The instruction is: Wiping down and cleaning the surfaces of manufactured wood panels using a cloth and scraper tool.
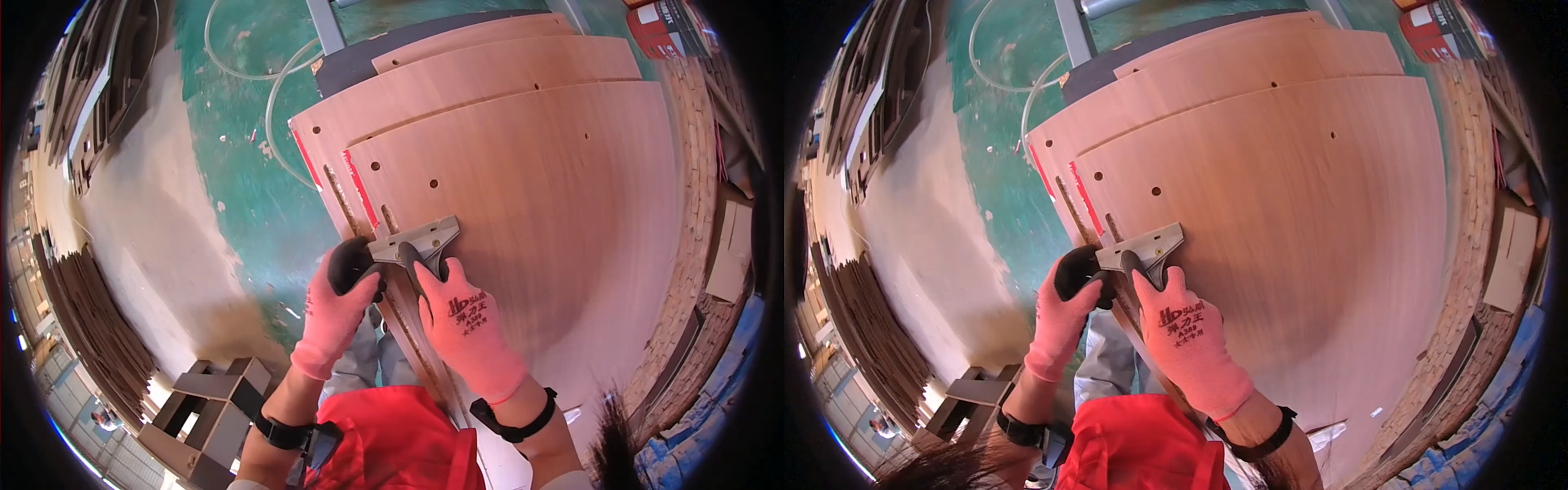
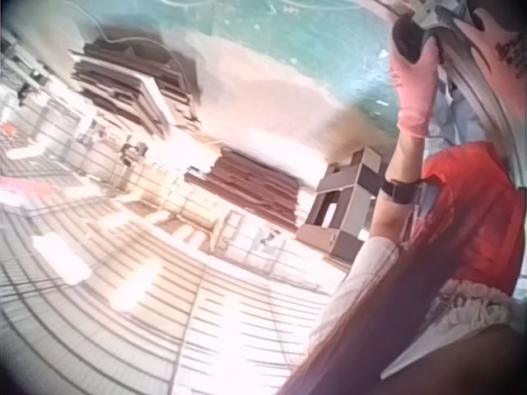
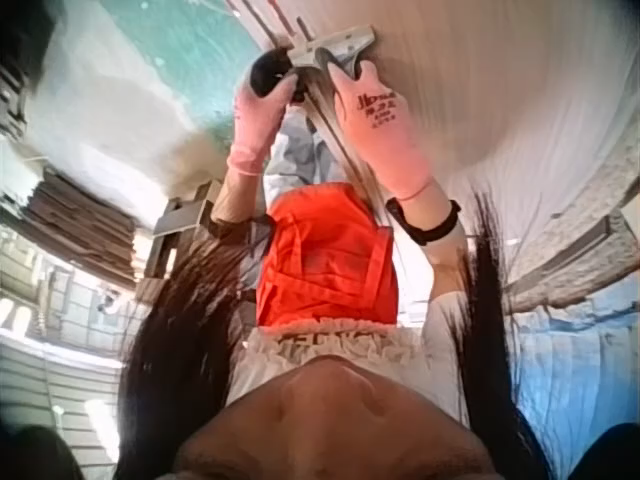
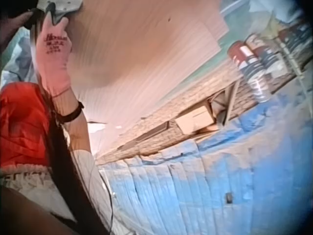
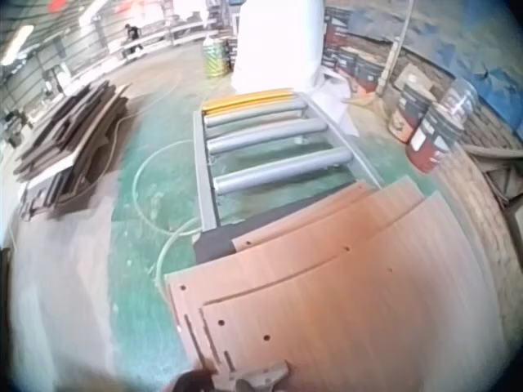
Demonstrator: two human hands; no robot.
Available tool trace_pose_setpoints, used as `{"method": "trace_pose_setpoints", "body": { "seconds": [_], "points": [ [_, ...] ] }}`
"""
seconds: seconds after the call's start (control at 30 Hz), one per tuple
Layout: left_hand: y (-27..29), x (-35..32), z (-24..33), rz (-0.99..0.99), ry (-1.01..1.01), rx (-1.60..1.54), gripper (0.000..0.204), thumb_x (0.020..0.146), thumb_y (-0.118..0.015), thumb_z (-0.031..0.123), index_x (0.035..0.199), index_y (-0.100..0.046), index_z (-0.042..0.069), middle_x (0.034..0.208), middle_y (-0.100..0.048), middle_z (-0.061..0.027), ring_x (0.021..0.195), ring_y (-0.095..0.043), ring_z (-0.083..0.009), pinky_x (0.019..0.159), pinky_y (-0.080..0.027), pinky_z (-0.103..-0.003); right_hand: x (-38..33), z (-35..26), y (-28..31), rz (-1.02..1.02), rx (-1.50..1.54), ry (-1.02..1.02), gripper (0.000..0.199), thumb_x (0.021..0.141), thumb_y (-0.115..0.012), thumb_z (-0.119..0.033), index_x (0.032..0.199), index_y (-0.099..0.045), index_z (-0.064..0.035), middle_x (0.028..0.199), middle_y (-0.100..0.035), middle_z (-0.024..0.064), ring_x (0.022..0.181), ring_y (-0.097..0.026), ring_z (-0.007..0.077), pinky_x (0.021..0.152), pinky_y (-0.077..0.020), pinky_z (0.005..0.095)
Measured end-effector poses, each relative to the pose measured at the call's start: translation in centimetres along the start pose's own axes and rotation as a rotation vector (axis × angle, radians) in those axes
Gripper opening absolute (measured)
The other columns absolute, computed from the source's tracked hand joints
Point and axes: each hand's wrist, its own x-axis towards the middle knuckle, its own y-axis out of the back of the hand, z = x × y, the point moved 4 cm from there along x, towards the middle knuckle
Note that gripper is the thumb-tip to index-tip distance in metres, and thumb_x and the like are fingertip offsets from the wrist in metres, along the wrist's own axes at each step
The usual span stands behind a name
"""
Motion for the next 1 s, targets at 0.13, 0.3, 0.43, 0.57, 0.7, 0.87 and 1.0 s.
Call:
{"method": "trace_pose_setpoints", "body": {
  "seconds": [0.13, 0.3, 0.43, 0.57, 0.7, 0.87, 1.0],
  "points": [
    [-1.0, 0.5, 0.3, 0.031, 0.068, -0.12, 0.03, 0.082, -0.057, 0.001, 0.111, -0.051, -0.003, 0.088, -0.06, -0.0072, 0.069, -0.059, -0.012, 0.061, -0.051, -0.027, 0.8, -0.7, 0.2, -0.015, -0.033, -0.013, 0.041, 0.08, -0.056, -0.013, 0.12, -0.05, -0.0101, 0.094, -0.05, 0.018, 0.068, -0.063, 0.0287, 0.056, -0.0515, 0.035],
    [-1.1, 1.0, 0.0, 0.082, 0.063, -0.138, 0.025, 0.082, -0.056, 0.001, 0.106, -0.052, -0.004, 0.087, -0.061, -0.0079, 0.068, -0.059, -0.0121, 0.057, -0.051, -0.026, 1.4, -1.0, 0.5, -0.125, -0.016, -0.117, 0.04, 0.079, -0.057, -0.011, 0.119, -0.05, -0.0087, 0.104, -0.051, 0.0243, 0.074, -0.061, 0.0361, 0.063, -0.0505, 0.0395],
    [-0.9, 0.9, 0.4, 0.092, 0.037, -0.135, 0.022, 0.082, -0.056, 0.001, 0.103, -0.053, -0.004, 0.085, -0.061, -0.0081, 0.066, -0.059, -0.0127, 0.055, -0.051, -0.026, 1.6, -1.6, 0.6, -0.141, -0.031, -0.124, 0.039, 0.079, -0.057, -0.01, 0.118, -0.051, -0.0085, 0.103, -0.051, 0.0238, 0.073, -0.061, 0.0359, 0.062, -0.0503, 0.0394],
    [-1.0, 1.2, 0.4, 0.061, 0.054, -0.124, 0.02, 0.082, -0.056, 0.001, 0.1, -0.053, -0.004, 0.082, -0.061, -0.0086, 0.062, -0.059, -0.013, 0.053, -0.051, -0.027, 1.7, -1.3, 0.4, -0.096, -0.077, -0.068, 0.042, 0.08, -0.054, -0.01, 0.122, -0.049, -0.0099, 0.095, -0.05, 0.0193, 0.069, -0.063, 0.0312, 0.058, -0.0519, 0.0355],
    [-1.0, 1.3, 0.8, 0.085, 0.043, -0.045, 0.018, 0.082, -0.056, 0.001, 0.099, -0.052, -0.004, 0.081, -0.061, -0.0092, 0.06, -0.06, -0.014, 0.052, -0.051, -0.026, 1.9, -1.3, 0.5, -0.104, 0.004, -0.103, 0.039, 0.079, -0.058, -0.009, 0.117, -0.051, -0.008, 0.103, -0.051, 0.0241, 0.073, -0.06, 0.0363, 0.062, -0.0499, 0.0401],
    [-0.8, 1.5, 0.4, 0.062, 0.045, -0.092, 0.019, 0.081, -0.058, 0.002, 0.098, -0.051, -0.004, 0.08, -0.061, -0.01, 0.059, -0.061, -0.0157, 0.051, -0.051, -0.027, 1.6, -0.8, 0.1, -0.025, 0.038, -0.069, 0.037, 0.079, -0.057, -0.008, 0.116, -0.052, -0.0078, 0.105, -0.051, 0.0258, 0.073, -0.059, 0.0376, 0.062, -0.0495, 0.0409],
    [-0.8, 1.6, -0.1, 0.03, 0.076, -0.195, 0.02, 0.081, -0.059, 0.001, 0.098, -0.052, -0.004, 0.08, -0.061, -0.0095, 0.059, -0.06, -0.0149, 0.051, -0.05, -0.027, 0.7, -0.4, -0.1, 0.047, -0.032, -0.044, 0.04, 0.078, -0.058, -0.012, 0.118, -0.052, -0.011, 0.102, -0.05, 0.022, 0.07, -0.062, 0.0336, 0.059, -0.051, 0.0374]
  ]
}}
